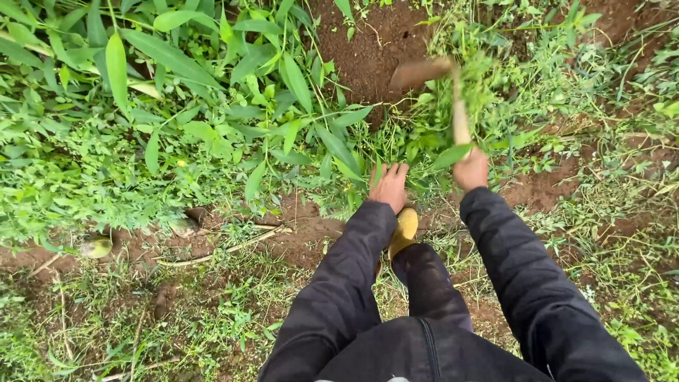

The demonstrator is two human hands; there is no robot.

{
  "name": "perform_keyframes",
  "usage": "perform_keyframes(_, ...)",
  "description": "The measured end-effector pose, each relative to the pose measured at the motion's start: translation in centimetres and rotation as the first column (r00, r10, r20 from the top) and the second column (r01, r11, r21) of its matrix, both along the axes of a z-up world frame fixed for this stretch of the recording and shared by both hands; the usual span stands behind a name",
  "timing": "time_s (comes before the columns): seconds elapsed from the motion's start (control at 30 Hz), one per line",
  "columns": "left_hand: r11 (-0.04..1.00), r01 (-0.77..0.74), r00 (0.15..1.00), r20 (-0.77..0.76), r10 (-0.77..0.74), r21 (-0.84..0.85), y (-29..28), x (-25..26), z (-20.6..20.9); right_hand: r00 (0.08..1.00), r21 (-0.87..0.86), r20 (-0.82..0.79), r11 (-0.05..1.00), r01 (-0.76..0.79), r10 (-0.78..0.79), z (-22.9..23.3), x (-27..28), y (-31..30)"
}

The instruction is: The person uses a hand hoe to loosen soil and remove weeds from a garden patch. They repeatedly strike the ground with the hoe and pull up the uprooted weeds by hand, clearing the area around the base of nearby plants.

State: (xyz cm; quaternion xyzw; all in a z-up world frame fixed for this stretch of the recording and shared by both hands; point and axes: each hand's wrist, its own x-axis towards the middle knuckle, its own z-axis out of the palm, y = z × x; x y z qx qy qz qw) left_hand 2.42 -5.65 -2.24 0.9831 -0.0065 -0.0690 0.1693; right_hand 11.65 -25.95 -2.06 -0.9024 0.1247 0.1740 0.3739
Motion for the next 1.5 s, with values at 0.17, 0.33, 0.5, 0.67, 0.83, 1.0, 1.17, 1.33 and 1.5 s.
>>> perform_keyframes(0.17,0.999,0.032,0.997,0.074,-0.030,-0.026,0.2,0.3,-0.9,0.976,-0.128,-0.206,0.987,-0.097,0.069,1.4,-5.3,-0.6)
perform_keyframes(0.33,0.999,0.032,0.998,0.046,-0.031,-0.033,-0.5,0.9,-1.1,0.973,-0.005,-0.184,0.990,0.144,-0.142,4.5,-1.4,0.8)
perform_keyframes(0.5,0.999,0.024,0.997,0.075,-0.027,0.041,-0.9,1.5,1.9,0.818,0.446,0.031,0.740,0.503,-0.574,2.9,6.8,1.2)
perform_keyframes(0.67,0.999,0.017,0.996,0.091,-0.020,0.032,-1.4,1.7,0.6,0.944,0.156,-0.124,0.934,0.322,-0.305,-0.6,-1.1,-2.2)
perform_keyframes(0.83,0.999,0.030,0.993,0.112,-0.034,0.043,-2.2,2.3,-0.9,0.927,0.328,-0.165,0.868,0.373,-0.336,0.0,0.0,-2.7)
perform_keyframes(1.0,0.998,0.037,0.990,0.134,-0.043,0.041,-3.6,2.0,-2.1,0.968,0.183,-0.029,0.950,0.252,-0.251,7.0,0.5,1.1)
perform_keyframes(1.17,0.997,0.075,0.987,0.142,-0.079,0.034,-3.8,3.9,-1.7,0.979,0.039,-0.167,0.992,0.124,-0.115,-0.4,-6.4,-1.5)
perform_keyframes(1.33,0.991,0.081,0.997,0.002,-0.081,-0.104,-3.7,7.3,7.3,0.927,0.097,-0.148,0.928,0.360,-0.344,-3.2,-3.4,-1.9)
perform_keyframes(1.5,0.992,-0.044,0.991,-0.128,0.030,-0.115,-3.9,11.2,8.0,0.763,0.458,-0.156,0.638,0.619,-0.627,-0.5,1.9,0.3)
